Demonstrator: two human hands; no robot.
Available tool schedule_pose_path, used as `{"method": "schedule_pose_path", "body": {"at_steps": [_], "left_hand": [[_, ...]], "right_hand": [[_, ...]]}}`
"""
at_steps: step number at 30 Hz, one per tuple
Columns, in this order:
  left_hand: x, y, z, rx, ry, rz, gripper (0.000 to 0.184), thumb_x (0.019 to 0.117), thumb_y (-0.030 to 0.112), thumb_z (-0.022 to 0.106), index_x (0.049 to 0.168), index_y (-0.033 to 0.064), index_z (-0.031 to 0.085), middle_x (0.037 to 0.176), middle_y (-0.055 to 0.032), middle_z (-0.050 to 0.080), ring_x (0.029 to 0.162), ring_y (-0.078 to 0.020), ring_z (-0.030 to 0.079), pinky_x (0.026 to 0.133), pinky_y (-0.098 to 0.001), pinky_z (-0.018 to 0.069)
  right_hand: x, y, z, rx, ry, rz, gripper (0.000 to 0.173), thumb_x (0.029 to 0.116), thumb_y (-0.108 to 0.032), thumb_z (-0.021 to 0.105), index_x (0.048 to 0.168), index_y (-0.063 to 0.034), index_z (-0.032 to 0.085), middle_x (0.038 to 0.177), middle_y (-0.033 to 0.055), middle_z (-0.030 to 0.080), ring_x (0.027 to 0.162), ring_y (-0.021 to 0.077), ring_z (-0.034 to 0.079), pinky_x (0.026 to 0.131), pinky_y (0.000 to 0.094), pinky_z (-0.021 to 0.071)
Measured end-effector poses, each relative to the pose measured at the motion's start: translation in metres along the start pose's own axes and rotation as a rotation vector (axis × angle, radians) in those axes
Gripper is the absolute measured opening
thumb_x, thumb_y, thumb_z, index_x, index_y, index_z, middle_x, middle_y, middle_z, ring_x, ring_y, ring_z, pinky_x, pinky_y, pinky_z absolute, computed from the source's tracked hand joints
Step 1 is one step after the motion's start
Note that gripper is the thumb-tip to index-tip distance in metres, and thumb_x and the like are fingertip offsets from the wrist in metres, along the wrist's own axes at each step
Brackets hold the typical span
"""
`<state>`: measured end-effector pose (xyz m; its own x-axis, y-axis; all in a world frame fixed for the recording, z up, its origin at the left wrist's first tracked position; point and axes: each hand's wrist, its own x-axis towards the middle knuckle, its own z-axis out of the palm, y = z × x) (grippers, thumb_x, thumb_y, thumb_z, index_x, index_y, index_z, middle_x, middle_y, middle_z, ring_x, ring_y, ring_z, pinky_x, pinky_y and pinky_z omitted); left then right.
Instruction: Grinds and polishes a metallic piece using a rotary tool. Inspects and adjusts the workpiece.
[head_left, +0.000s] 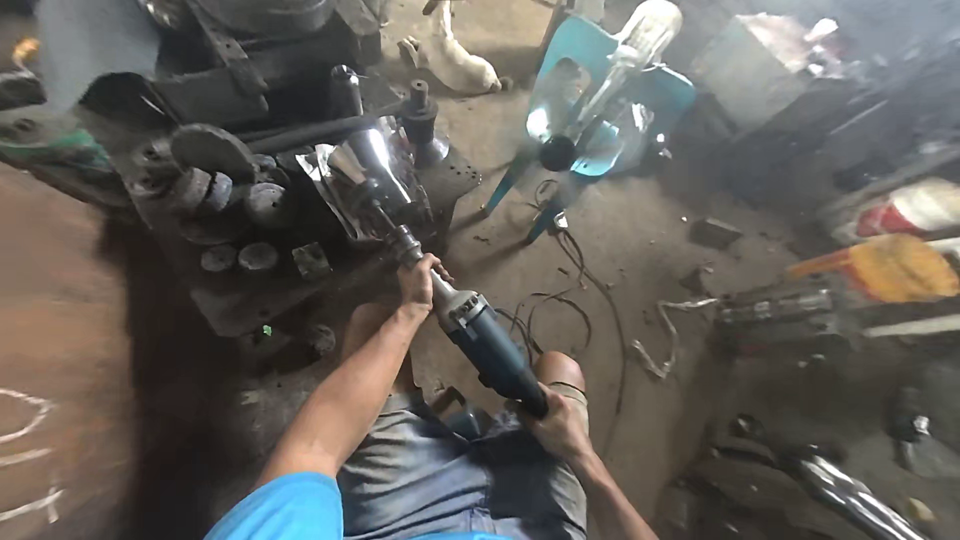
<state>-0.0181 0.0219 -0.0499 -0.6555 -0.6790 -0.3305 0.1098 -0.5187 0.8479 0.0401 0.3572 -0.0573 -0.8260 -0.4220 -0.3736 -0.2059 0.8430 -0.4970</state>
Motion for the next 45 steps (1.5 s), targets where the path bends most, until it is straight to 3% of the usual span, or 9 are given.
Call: {"method": "schedule_pose_path", "body": {"at_steps": [5, 10, 13, 19, 22, 27, 34, 45], "left_hand": [[0.002, 0.001, 0.002, -0.021, 0.005, -0.011, 0.006, 0.0897, 0.009, 0.058, 0.087, 0.0037, 0.056, 0.064, -0.0085, 0.062, 0.054, -0.0227, 0.064, 0.055, -0.0419, 0.0591], [0.000, 0.007, 0.021, 0.002, 0.027, -0.056, 0.009, 0.0916, 0.008, 0.060, 0.097, 0.0019, 0.057, 0.067, -0.0092, 0.062, 0.055, -0.0223, 0.065, 0.054, -0.0401, 0.0598], [0.006, 0.010, 0.035, 0.061, 0.026, -0.062, 0.008, 0.0910, 0.008, 0.062, 0.095, 0.0009, 0.060, 0.068, -0.0099, 0.064, 0.056, -0.0228, 0.066, 0.054, -0.0402, 0.0605], [0.019, 0.005, 0.062, 0.116, 0.029, -0.109, 0.015, 0.0897, 0.006, 0.065, 0.101, 0.0012, 0.057, 0.070, -0.0096, 0.064, 0.053, -0.0214, 0.065, 0.050, -0.0376, 0.0601], [0.017, 0.008, 0.062, 0.131, 0.048, -0.106, 0.015, 0.0883, 0.005, 0.066, 0.100, 0.0010, 0.058, 0.069, -0.0100, 0.064, 0.053, -0.0217, 0.066, 0.050, -0.0378, 0.0602], [0.003, 0.010, 0.040, 0.079, 0.040, -0.050, 0.011, 0.0904, 0.006, 0.063, 0.099, 0.0003, 0.058, 0.069, -0.0098, 0.065, 0.054, -0.0223, 0.066, 0.053, -0.0396, 0.0609], [-0.003, 0.002, 0.002, 0.011, 0.042, -0.010, 0.007, 0.0892, 0.009, 0.060, 0.088, 0.0026, 0.058, 0.065, -0.0090, 0.064, 0.055, -0.0222, 0.065, 0.055, -0.0409, 0.0592], [0.001, 0.009, 0.027, 0.053, 0.033, -0.045, 0.005, 0.0910, 0.007, 0.060, 0.090, 0.0023, 0.058, 0.065, -0.0088, 0.063, 0.054, -0.0216, 0.065, 0.053, -0.0395, 0.0601]], "right_hand": [[0.001, -0.001, -0.002, 0.031, -0.006, 0.000, 0.036, 0.0830, -0.047, 0.076, 0.105, -0.0178, 0.074, 0.087, 0.0012, 0.074, 0.085, 0.0165, 0.073, 0.080, 0.0484, 0.0591], [0.005, 0.005, -0.005, 0.110, -0.021, 0.001, 0.035, 0.0825, -0.044, 0.076, 0.104, -0.0162, 0.074, 0.088, 0.0015, 0.074, 0.086, 0.0156, 0.072, 0.082, 0.0474, 0.0589], [0.009, 0.006, -0.006, 0.167, -0.029, 0.020, 0.034, 0.0812, -0.042, 0.077, 0.104, -0.0166, 0.074, 0.089, 0.0004, 0.074, 0.085, 0.0140, 0.071, 0.082, 0.0466, 0.0591], [0.016, 0.003, -0.015, 0.269, -0.055, 0.103, 0.026, 0.0798, -0.029, 0.078, 0.100, -0.0141, 0.074, 0.087, 0.0004, 0.073, 0.082, 0.0123, 0.070, 0.079, 0.0423, 0.0589], [0.016, 0.002, -0.015, 0.244, -0.043, 0.089, 0.025, 0.0802, -0.032, 0.079, 0.098, -0.0146, 0.074, 0.085, -0.0004, 0.073, 0.080, 0.0114, 0.070, 0.079, 0.0411, 0.0585], [0.007, 0.001, -0.013, 0.158, -0.034, 0.023, 0.031, 0.0815, -0.036, 0.078, 0.103, -0.0145, 0.075, 0.090, 0.0023, 0.074, 0.086, 0.0155, 0.072, 0.083, 0.0468, 0.0590], [0.002, 0.002, -0.002, 0.041, -0.032, -0.012, 0.038, 0.0849, -0.048, 0.075, 0.108, -0.0175, 0.074, 0.090, 0.0023, 0.075, 0.087, 0.0176, 0.073, 0.083, 0.0495, 0.0592], [0.008, 0.007, -0.006, 0.148, -0.046, 0.006, 0.036, 0.0821, -0.045, 0.077, 0.104, -0.0170, 0.074, 0.089, 0.0004, 0.074, 0.086, 0.0140, 0.072, 0.083, 0.0462, 0.0593]]}}
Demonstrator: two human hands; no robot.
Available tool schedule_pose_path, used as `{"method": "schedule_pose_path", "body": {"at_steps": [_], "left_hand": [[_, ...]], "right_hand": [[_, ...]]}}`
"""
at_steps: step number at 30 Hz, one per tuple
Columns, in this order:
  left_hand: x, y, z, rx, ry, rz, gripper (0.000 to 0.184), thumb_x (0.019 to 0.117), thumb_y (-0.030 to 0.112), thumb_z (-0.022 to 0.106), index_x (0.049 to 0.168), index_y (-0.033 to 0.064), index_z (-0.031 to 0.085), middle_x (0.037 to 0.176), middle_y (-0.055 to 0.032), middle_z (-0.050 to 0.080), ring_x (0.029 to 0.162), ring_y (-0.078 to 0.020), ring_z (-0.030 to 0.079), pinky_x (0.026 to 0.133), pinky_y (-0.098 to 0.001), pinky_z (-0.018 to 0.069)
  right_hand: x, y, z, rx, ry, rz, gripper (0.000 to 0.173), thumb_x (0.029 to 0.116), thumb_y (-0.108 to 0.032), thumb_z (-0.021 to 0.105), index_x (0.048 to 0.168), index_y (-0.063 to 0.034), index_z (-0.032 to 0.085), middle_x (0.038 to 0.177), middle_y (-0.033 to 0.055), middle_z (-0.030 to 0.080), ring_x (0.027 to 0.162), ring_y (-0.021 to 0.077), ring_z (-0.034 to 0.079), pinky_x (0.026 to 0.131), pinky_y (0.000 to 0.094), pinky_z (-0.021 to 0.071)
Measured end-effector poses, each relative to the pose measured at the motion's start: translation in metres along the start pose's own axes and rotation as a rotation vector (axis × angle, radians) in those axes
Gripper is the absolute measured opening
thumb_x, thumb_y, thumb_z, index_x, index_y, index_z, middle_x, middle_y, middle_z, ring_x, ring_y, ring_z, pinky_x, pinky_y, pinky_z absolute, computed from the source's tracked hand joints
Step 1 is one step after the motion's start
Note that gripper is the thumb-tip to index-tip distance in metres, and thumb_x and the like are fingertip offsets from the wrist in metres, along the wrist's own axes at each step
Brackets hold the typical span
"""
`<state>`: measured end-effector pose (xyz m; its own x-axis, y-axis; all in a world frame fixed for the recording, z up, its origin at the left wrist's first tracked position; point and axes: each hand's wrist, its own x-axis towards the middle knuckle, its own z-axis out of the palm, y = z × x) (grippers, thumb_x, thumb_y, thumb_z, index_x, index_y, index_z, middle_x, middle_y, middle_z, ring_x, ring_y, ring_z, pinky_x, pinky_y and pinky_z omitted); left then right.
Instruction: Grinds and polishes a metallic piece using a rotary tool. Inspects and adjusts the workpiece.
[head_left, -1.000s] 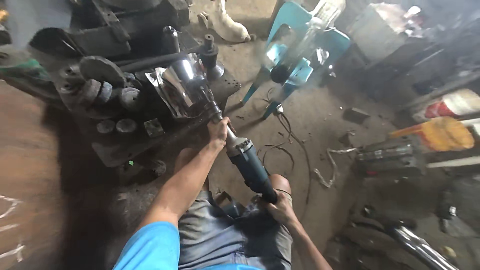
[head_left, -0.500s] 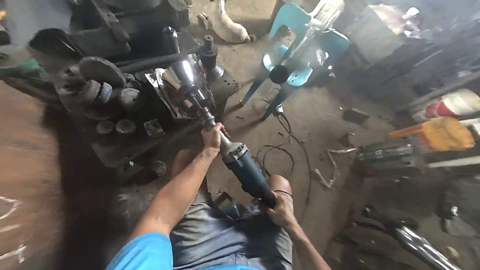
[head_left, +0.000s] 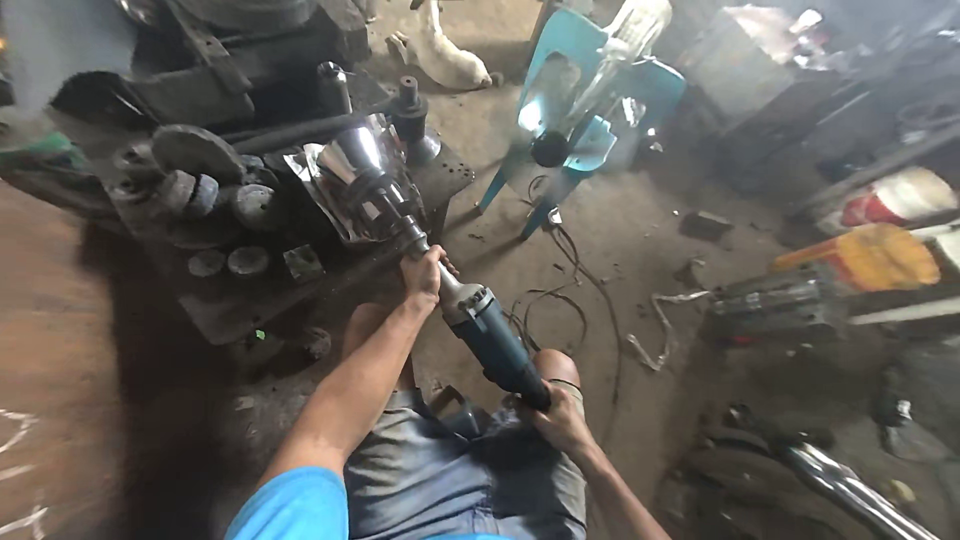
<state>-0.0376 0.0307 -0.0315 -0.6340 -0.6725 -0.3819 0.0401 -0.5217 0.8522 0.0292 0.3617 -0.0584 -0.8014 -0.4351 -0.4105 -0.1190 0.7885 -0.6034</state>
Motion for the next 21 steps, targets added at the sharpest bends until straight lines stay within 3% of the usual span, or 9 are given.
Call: {"method": "schedule_pose_path", "body": {"at_steps": [8, 12, 21], "left_hand": [[0.012, -0.001, 0.034, 0.094, 0.012, -0.078, 0.015, 0.0895, 0.009, 0.067, 0.099, 0.0006, 0.060, 0.071, -0.0110, 0.065, 0.056, -0.0225, 0.066, 0.053, -0.0390, 0.0605], [0.017, -0.003, 0.041, 0.144, 0.026, -0.100, 0.014, 0.0915, 0.012, 0.068, 0.097, 0.0008, 0.062, 0.071, -0.0100, 0.066, 0.056, -0.0216, 0.067, 0.054, -0.0388, 0.0608], [-0.006, -0.002, 0.004, 0.014, 0.018, -0.017, 0.008, 0.0919, 0.008, 0.061, 0.093, 0.0005, 0.059, 0.067, -0.0098, 0.065, 0.055, -0.0222, 0.066, 0.054, -0.0393, 0.0608]], "right_hand": [[0.004, -0.004, -0.008, 0.086, -0.002, 0.104, 0.028, 0.0801, -0.032, 0.078, 0.100, -0.0143, 0.074, 0.088, 0.0017, 0.073, 0.084, 0.0141, 0.071, 0.082, 0.0443, 0.0585], [0.007, -0.003, -0.011, 0.106, -0.001, 0.116, 0.029, 0.0798, -0.035, 0.079, 0.099, -0.0140, 0.074, 0.087, 0.0014, 0.073, 0.083, 0.0136, 0.071, 0.081, 0.0432, 0.0591], [-0.005, 0.001, -0.004, -0.015, 0.011, -0.001, 0.034, 0.0822, -0.043, 0.077, 0.102, -0.0156, 0.075, 0.089, 0.0014, 0.074, 0.086, 0.0145, 0.072, 0.083, 0.0463, 0.0592]]}}
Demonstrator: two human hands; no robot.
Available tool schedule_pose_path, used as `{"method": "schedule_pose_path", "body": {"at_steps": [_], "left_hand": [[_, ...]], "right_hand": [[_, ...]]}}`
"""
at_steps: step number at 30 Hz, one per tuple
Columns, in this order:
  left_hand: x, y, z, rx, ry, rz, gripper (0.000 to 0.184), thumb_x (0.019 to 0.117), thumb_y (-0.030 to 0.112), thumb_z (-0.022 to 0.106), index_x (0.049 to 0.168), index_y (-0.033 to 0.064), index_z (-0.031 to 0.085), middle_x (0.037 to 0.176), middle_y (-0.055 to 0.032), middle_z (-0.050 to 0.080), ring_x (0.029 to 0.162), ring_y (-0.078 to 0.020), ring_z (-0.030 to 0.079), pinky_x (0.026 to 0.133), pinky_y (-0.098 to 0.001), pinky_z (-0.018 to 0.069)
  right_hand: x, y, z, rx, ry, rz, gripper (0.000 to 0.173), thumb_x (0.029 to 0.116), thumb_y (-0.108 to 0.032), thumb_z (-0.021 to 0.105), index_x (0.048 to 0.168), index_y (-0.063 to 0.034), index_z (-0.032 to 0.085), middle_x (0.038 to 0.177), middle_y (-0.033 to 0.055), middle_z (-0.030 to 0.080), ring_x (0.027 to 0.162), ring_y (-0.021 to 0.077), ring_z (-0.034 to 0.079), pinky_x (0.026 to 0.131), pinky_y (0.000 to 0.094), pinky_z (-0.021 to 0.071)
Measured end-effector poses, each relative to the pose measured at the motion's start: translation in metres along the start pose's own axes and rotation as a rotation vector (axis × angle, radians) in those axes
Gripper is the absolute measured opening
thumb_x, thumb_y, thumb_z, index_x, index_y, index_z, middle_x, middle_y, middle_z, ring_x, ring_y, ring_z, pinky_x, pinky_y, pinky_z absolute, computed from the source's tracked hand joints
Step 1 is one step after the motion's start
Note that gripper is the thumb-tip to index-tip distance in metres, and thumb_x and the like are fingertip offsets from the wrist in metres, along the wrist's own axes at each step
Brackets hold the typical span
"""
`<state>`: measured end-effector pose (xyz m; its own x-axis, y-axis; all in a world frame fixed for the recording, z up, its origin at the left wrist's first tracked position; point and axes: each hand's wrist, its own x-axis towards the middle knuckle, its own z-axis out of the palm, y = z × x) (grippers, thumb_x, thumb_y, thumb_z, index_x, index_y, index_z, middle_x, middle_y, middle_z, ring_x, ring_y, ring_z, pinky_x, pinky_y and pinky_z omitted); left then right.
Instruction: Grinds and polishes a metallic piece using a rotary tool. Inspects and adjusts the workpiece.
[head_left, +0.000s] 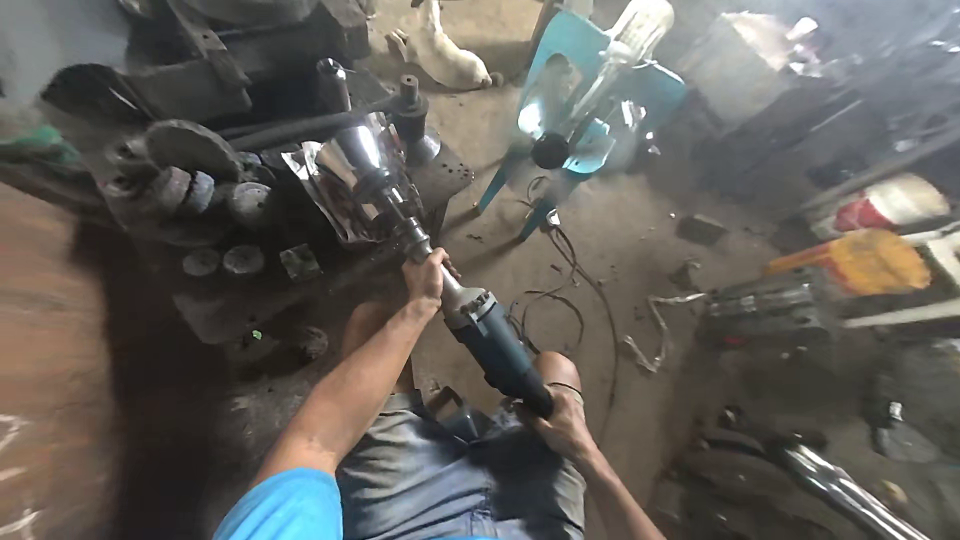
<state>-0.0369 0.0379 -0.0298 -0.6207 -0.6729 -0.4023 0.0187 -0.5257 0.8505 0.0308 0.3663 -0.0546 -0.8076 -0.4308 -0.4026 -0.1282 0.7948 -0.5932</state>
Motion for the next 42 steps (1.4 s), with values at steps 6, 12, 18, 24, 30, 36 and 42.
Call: {"method": "schedule_pose_path", "body": {"at_steps": [6, 12, 18, 24, 30, 36, 42], "left_hand": [[-0.003, -0.013, -0.033, 0.025, -0.066, 0.029, 0.012, 0.0878, 0.021, 0.062, 0.090, 0.0093, 0.062, 0.069, -0.0070, 0.065, 0.059, -0.0230, 0.066, 0.058, -0.0433, 0.0588], [0.000, -0.005, -0.014, 0.003, -0.030, 0.044, 0.009, 0.0901, 0.012, 0.062, 0.088, 0.0035, 0.060, 0.066, -0.0097, 0.065, 0.056, -0.0235, 0.066, 0.055, -0.0416, 0.0596], [0.006, 0.003, 0.017, 0.027, 0.000, -0.032, 0.009, 0.0918, 0.007, 0.063, 0.097, 0.0008, 0.059, 0.068, -0.0098, 0.064, 0.054, -0.0219, 0.066, 0.053, -0.0391, 0.0607], [0.018, -0.002, 0.037, 0.094, 0.000, -0.073, 0.015, 0.0913, 0.010, 0.067, 0.101, 0.0007, 0.060, 0.071, -0.0102, 0.066, 0.056, -0.0216, 0.067, 0.052, -0.0382, 0.0607], [0.009, 0.000, 0.026, 0.062, -0.001, -0.040, 0.011, 0.0895, 0.008, 0.066, 0.095, 0.0003, 0.060, 0.068, -0.0104, 0.065, 0.054, -0.0222, 0.066, 0.053, -0.0387, 0.0606], [-0.003, -0.005, -0.006, -0.033, -0.010, 0.014, 0.008, 0.0907, 0.008, 0.061, 0.091, 0.0009, 0.059, 0.066, -0.0098, 0.064, 0.055, -0.0223, 0.066, 0.054, -0.0395, 0.0605], [-0.005, -0.012, -0.025, 0.002, -0.039, 0.031, 0.010, 0.0874, 0.017, 0.061, 0.089, 0.0070, 0.061, 0.066, -0.0071, 0.064, 0.056, -0.0226, 0.065, 0.056, -0.0423, 0.0591]], "right_hand": [[-0.004, -0.001, 0.005, -0.082, -0.012, -0.009, 0.037, 0.0843, -0.047, 0.075, 0.107, -0.0178, 0.074, 0.090, 0.0011, 0.075, 0.088, 0.0159, 0.073, 0.083, 0.0483, 0.0592], [-0.001, -0.002, 0.001, -0.038, -0.015, 0.013, 0.037, 0.0837, -0.046, 0.076, 0.106, -0.0167, 0.074, 0.089, 0.0014, 0.074, 0.086, 0.0155, 0.072, 0.082, 0.0472, 0.0586], [0.005, -0.003, -0.005, 0.034, -0.026, 0.063, 0.032, 0.0806, -0.040, 0.077, 0.102, -0.0160, 0.075, 0.089, 0.0014, 0.074, 0.086, 0.0153, 0.071, 0.084, 0.0475, 0.0586], [0.010, 0.000, -0.008, 0.093, -0.013, 0.095, 0.026, 0.0792, -0.031, 0.078, 0.098, -0.0135, 0.074, 0.087, 0.0022, 0.073, 0.083, 0.0150, 0.070, 0.081, 0.0448, 0.0583], [0.004, 0.000, -0.007, 0.056, -0.009, 0.072, 0.027, 0.0792, -0.037, 0.078, 0.095, -0.0153, 0.074, 0.083, 0.0001, 0.072, 0.080, 0.0134, 0.070, 0.079, 0.0443, 0.0590], [-0.004, 0.004, 0.002, -0.022, -0.008, 0.009, 0.035, 0.0842, -0.044, 0.076, 0.106, -0.0172, 0.075, 0.091, 0.0010, 0.075, 0.088, 0.0148, 0.072, 0.084, 0.0474, 0.0594], [-0.005, 0.000, 0.003, -0.072, -0.006, -0.004, 0.036, 0.0847, -0.047, 0.075, 0.106, -0.0178, 0.074, 0.088, 0.0005, 0.074, 0.086, 0.0147, 0.072, 0.082, 0.0465, 0.0593]]}}
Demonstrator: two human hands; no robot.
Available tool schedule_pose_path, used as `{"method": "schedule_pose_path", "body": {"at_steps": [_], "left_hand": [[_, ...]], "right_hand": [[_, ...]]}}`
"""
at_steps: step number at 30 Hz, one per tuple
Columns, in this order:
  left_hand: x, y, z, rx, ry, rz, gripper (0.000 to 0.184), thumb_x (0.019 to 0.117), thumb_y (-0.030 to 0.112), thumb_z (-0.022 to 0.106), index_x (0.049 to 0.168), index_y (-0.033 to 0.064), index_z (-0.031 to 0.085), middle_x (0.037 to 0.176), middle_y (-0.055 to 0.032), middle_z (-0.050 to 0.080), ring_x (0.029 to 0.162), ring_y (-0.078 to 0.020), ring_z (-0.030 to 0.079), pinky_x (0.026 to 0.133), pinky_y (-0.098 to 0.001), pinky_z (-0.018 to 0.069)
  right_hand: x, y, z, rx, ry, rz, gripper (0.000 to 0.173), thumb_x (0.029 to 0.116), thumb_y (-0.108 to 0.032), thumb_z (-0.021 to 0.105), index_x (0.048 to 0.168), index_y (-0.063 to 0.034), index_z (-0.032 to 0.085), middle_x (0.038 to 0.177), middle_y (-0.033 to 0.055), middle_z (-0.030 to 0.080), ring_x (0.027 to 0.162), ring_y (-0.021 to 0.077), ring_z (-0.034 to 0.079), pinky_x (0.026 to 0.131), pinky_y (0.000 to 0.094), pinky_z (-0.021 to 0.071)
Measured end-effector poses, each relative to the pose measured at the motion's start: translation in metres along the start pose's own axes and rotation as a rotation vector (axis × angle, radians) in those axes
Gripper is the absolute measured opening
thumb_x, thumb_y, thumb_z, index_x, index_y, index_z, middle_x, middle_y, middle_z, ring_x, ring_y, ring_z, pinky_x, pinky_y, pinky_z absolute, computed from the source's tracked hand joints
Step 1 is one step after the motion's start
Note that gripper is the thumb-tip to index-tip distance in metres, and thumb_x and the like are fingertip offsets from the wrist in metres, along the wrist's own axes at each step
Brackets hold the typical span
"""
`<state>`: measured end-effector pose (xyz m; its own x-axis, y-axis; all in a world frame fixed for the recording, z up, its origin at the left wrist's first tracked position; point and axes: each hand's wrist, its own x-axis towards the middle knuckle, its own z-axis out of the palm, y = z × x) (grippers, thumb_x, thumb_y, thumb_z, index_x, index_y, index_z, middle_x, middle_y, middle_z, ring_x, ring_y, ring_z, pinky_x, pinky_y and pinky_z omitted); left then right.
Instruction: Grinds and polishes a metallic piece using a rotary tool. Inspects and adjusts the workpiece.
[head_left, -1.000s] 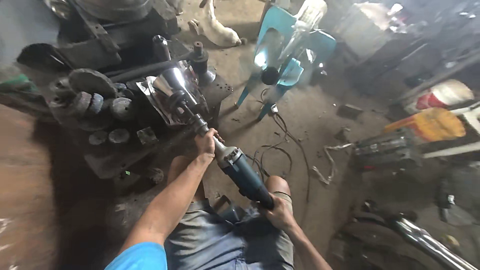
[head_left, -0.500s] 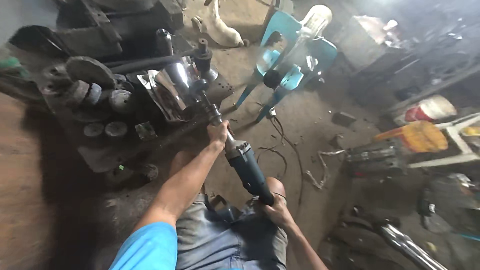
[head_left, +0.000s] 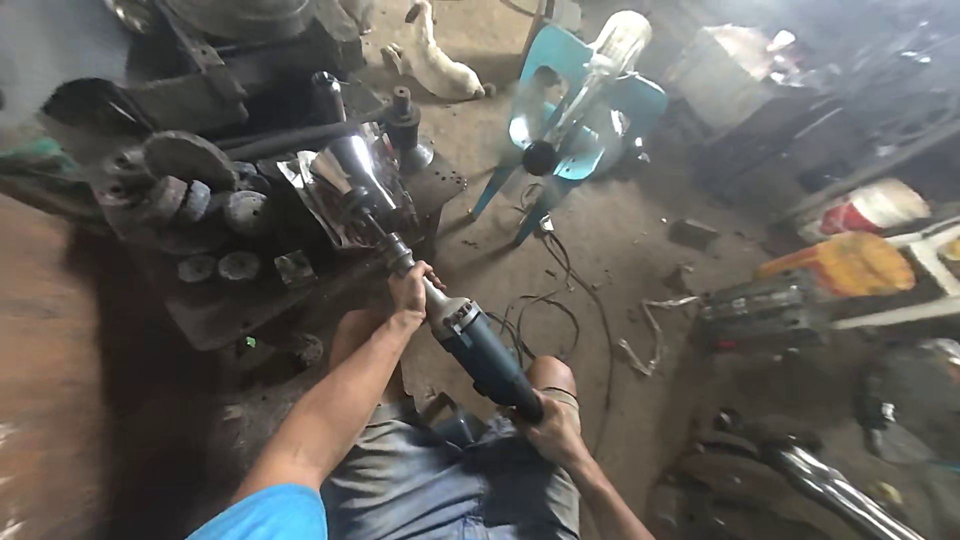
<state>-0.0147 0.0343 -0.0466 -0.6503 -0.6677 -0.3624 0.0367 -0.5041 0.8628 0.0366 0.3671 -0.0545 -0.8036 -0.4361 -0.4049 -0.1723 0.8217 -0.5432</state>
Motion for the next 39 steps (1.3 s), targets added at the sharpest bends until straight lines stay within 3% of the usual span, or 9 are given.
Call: {"method": "schedule_pose_path", "body": {"at_steps": [4, 15, 19, 25, 31, 36, 39], "left_hand": [[0.002, 0.007, 0.010, -0.034, 0.057, -0.016, 0.008, 0.0909, 0.009, 0.060, 0.088, 0.0017, 0.059, 0.064, -0.0097, 0.064, 0.055, -0.0229, 0.066, 0.055, -0.0404, 0.0600], [0.018, 0.014, 0.054, 0.039, 0.029, -0.093, 0.012, 0.0903, 0.007, 0.065, 0.099, 0.0008, 0.059, 0.069, -0.0101, 0.064, 0.053, -0.0212, 0.065, 0.051, -0.0375, 0.0600], [0.022, 0.009, 0.060, 0.076, 0.030, -0.099, 0.014, 0.0892, 0.008, 0.066, 0.100, 0.0011, 0.060, 0.070, -0.0102, 0.065, 0.054, -0.0215, 0.066, 0.051, -0.0376, 0.0600], [0.008, 0.014, 0.042, 0.020, 0.026, -0.073, 0.010, 0.0910, 0.007, 0.064, 0.098, 0.0002, 0.060, 0.068, -0.0104, 0.065, 0.054, -0.0223, 0.066, 0.053, -0.0383, 0.0604], [0.001, 0.005, 0.005, -0.061, 0.043, -0.049, 0.009, 0.0903, 0.010, 0.061, 0.094, 0.0019, 0.058, 0.066, -0.0094, 0.063, 0.055, -0.0227, 0.065, 0.054, -0.0406, 0.0599], [-0.004, 0.004, -0.007, 0.006, -0.031, -0.032, 0.011, 0.0894, 0.019, 0.061, 0.094, 0.0091, 0.060, 0.069, -0.0063, 0.063, 0.058, -0.0213, 0.064, 0.057, -0.0412, 0.0576], [0.000, 0.006, 0.005, -0.033, -0.006, -0.015, 0.008, 0.0933, 0.012, 0.059, 0.093, 0.0031, 0.059, 0.067, -0.0087, 0.064, 0.056, -0.0222, 0.065, 0.056, -0.0408, 0.0595]], "right_hand": [[0.002, 0.001, -0.001, 0.029, -0.013, 0.005, 0.036, 0.0840, -0.046, 0.075, 0.105, -0.0166, 0.074, 0.087, 0.0004, 0.074, 0.085, 0.0143, 0.072, 0.081, 0.0458, 0.0589], [0.011, -0.003, -0.010, 0.159, -0.005, 0.092, 0.031, 0.0782, -0.036, 0.079, 0.100, -0.0144, 0.074, 0.087, 0.0012, 0.073, 0.082, 0.0140, 0.071, 0.081, 0.0446, 0.0590], [0.011, -0.002, -0.012, 0.165, -0.025, 0.138, 0.028, 0.0808, -0.033, 0.078, 0.100, -0.0129, 0.073, 0.087, 0.0033, 0.072, 0.082, 0.0161, 0.070, 0.081, 0.0457, 0.0585], [0.003, 0.000, -0.006, 0.078, 0.024, 0.050, 0.030, 0.0805, -0.041, 0.078, 0.096, -0.0157, 0.075, 0.083, 0.0009, 0.073, 0.081, 0.0154, 0.071, 0.079, 0.0475, 0.0589], [-0.002, -0.002, 0.002, -0.026, -0.002, 0.011, 0.037, 0.0847, -0.046, 0.076, 0.108, -0.0170, 0.074, 0.091, 0.0021, 0.075, 0.089, 0.0172, 0.073, 0.085, 0.0491, 0.0590], [-0.004, -0.004, 0.005, -0.045, 0.029, -0.005, 0.038, 0.0849, -0.049, 0.075, 0.105, -0.0167, 0.074, 0.087, 0.0026, 0.074, 0.085, 0.0181, 0.073, 0.081, 0.0492, 0.0593], [-0.003, -0.003, 0.002, 0.008, 0.026, 0.006, 0.037, 0.0845, -0.047, 0.076, 0.105, -0.0157, 0.074, 0.087, 0.0028, 0.074, 0.085, 0.0175, 0.072, 0.081, 0.0489, 0.0590]]}}
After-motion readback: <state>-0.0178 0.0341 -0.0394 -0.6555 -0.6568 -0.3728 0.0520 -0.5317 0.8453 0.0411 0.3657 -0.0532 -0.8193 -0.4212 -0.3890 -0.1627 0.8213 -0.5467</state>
